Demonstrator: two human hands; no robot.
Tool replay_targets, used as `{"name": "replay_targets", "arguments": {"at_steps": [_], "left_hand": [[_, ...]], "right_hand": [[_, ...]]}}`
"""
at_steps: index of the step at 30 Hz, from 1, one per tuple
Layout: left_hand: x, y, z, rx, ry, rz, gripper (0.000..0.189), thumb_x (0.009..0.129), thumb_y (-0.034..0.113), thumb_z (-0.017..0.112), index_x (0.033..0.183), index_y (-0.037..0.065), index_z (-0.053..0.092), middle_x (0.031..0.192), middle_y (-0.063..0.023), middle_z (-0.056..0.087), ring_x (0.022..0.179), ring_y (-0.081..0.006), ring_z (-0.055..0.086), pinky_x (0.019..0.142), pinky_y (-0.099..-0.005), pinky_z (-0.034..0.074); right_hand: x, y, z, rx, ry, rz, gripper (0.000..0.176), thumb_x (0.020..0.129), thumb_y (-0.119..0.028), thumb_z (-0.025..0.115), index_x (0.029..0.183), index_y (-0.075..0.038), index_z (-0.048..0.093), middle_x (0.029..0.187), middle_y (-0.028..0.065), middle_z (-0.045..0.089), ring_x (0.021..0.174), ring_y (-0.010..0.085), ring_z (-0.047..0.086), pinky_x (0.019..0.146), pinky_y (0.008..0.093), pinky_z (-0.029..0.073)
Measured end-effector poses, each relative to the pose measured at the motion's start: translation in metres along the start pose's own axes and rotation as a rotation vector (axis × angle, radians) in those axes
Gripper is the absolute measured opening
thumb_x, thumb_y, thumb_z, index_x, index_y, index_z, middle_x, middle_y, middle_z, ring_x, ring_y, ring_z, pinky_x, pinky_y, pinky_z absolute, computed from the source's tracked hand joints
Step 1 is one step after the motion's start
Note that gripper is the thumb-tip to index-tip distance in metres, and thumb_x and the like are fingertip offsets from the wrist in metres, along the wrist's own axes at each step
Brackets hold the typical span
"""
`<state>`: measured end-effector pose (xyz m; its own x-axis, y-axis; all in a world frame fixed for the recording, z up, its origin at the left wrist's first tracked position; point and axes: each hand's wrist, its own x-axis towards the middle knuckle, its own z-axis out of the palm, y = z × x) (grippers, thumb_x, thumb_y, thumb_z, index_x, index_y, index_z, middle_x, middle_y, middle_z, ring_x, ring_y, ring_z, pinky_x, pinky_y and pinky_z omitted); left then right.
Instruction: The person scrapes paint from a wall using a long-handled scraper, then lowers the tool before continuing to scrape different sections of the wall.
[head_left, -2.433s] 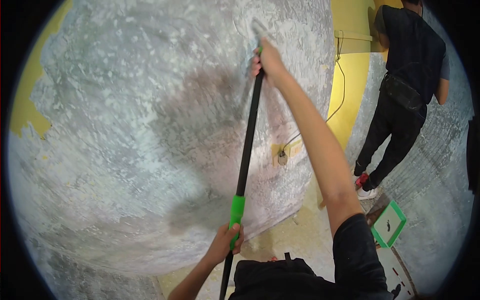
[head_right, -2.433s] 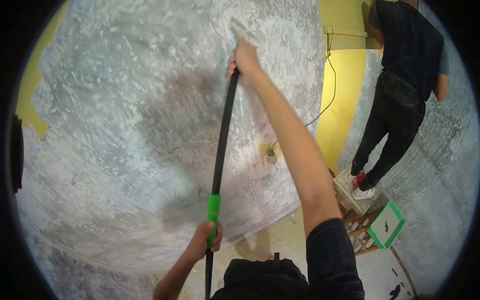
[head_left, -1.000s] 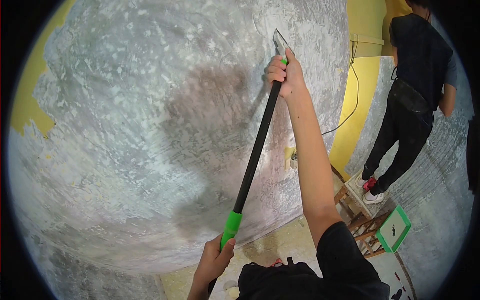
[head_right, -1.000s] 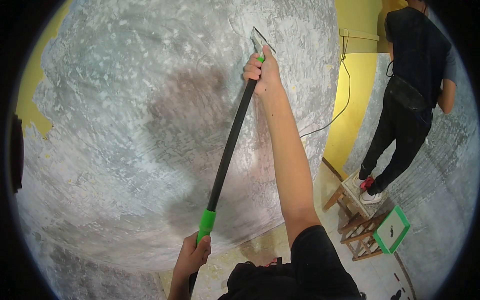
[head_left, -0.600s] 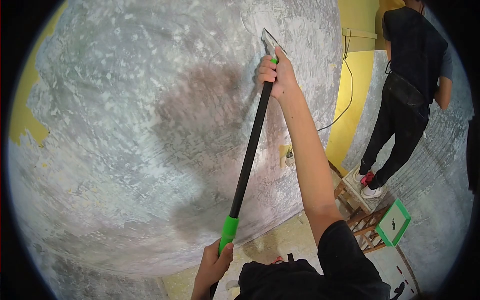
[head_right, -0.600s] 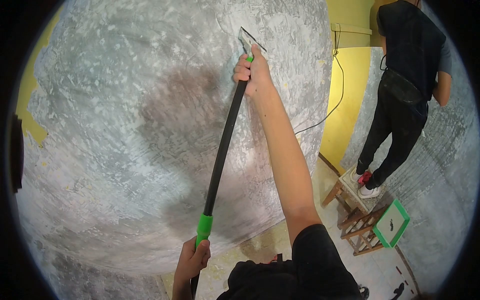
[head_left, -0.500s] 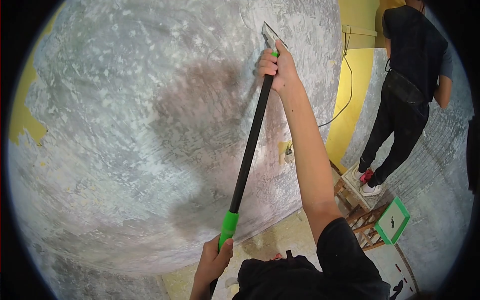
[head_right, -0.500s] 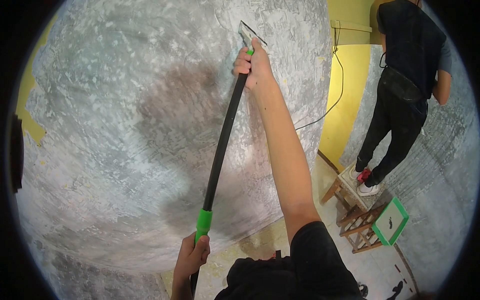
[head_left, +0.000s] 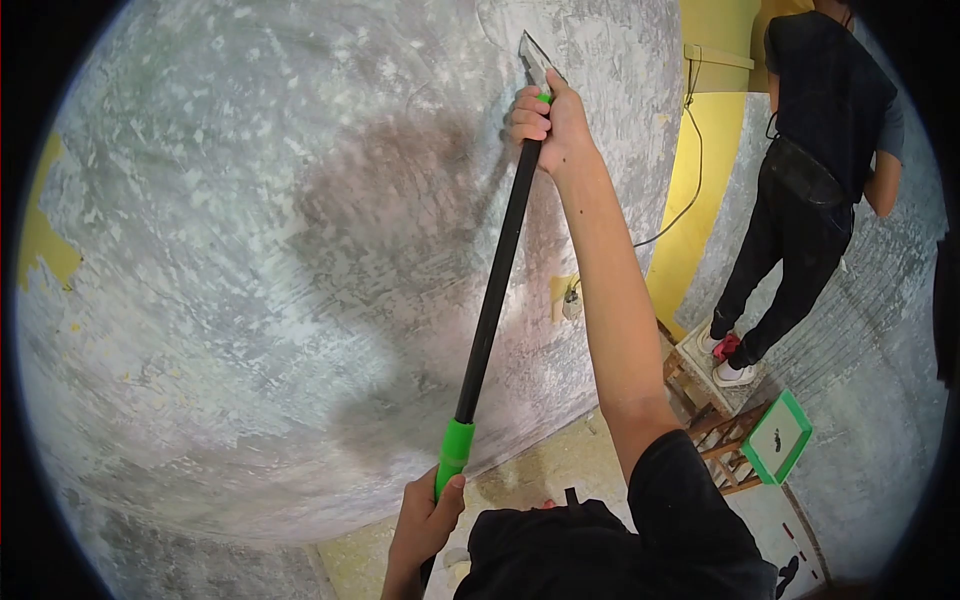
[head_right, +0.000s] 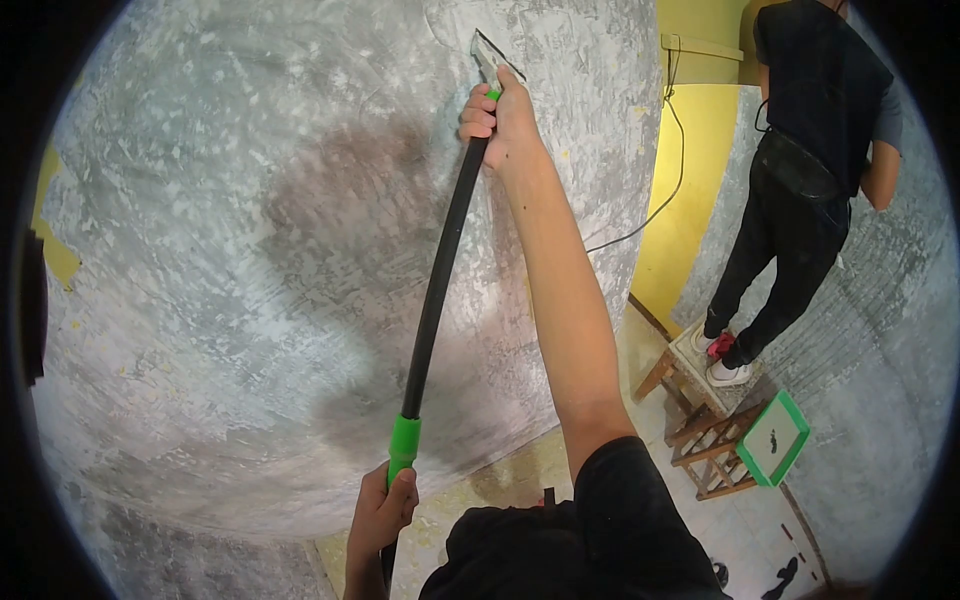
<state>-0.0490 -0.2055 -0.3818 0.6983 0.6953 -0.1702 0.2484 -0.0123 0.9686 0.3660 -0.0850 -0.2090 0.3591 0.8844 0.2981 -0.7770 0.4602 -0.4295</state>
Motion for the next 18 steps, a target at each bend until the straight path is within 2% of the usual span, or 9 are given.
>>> {"name": "replay_targets", "arguments": {"at_steps": [7,10,14,17,18], "left_hand": [[0.003,-0.003,0.004,-0.007,0.003,-0.024,0.033,0.098,0.031,0.052,0.085,0.002,0.052,0.059,0.0033,0.047,0.051,-0.0031,0.043,0.045,-0.0225,0.035],[0.008,0.002,0.007,-0.011,-0.007,0.031,0.033,0.099,0.032,0.052,0.084,0.003,0.051,0.059,0.0038,0.046,0.049,-0.0032,0.042,0.044,-0.0222,0.034],[0.011,0.009,0.011,-0.197,-0.1,-0.031,0.032,0.1,0.033,0.051,0.083,0.005,0.05,0.059,0.0044,0.044,0.047,-0.0031,0.039,0.043,-0.0212,0.032],[0.012,-0.005,0.013,-0.281,-0.16,-0.059,0.032,0.1,0.033,0.05,0.083,0.007,0.049,0.059,0.0045,0.043,0.046,-0.0029,0.038,0.042,-0.0206,0.03],[0.014,-0.007,0.018,-0.273,-0.15,-0.041,0.031,0.1,0.033,0.05,0.083,0.007,0.049,0.059,0.0043,0.044,0.046,-0.0028,0.038,0.042,-0.0204,0.03]], "right_hand": [[0.003,-0.003,-0.003,-0.015,-0.012,0.015,0.042,0.099,-0.048,0.04,0.073,-0.014,0.043,0.054,-0.007,0.033,0.039,0.0061,0.026,0.032,0.0217,0.022],[0.005,-0.013,-0.001,-0.026,-0.025,0.011,0.042,0.098,-0.047,0.043,0.073,-0.013,0.044,0.055,-0.0062,0.034,0.04,0.0063,0.027,0.033,0.0215,0.024],[0.003,-0.02,-0.004,0.042,-0.09,-0.002,0.039,0.095,-0.045,0.051,0.078,-0.01,0.047,0.057,-0.0043,0.036,0.042,0.0068,0.031,0.035,0.0213,0.027],[-0.034,0.005,0.016,-0.193,0.122,-0.158,0.036,0.097,-0.043,0.049,0.086,-0.009,0.047,0.057,-0.0035,0.037,0.043,0.0068,0.031,0.035,0.0219,0.027],[-0.045,0.014,0.015,-0.192,0.076,-0.186,0.035,0.098,-0.043,0.048,0.087,-0.01,0.046,0.057,-0.0033,0.036,0.043,0.0069,0.031,0.035,0.0222,0.026]]}}
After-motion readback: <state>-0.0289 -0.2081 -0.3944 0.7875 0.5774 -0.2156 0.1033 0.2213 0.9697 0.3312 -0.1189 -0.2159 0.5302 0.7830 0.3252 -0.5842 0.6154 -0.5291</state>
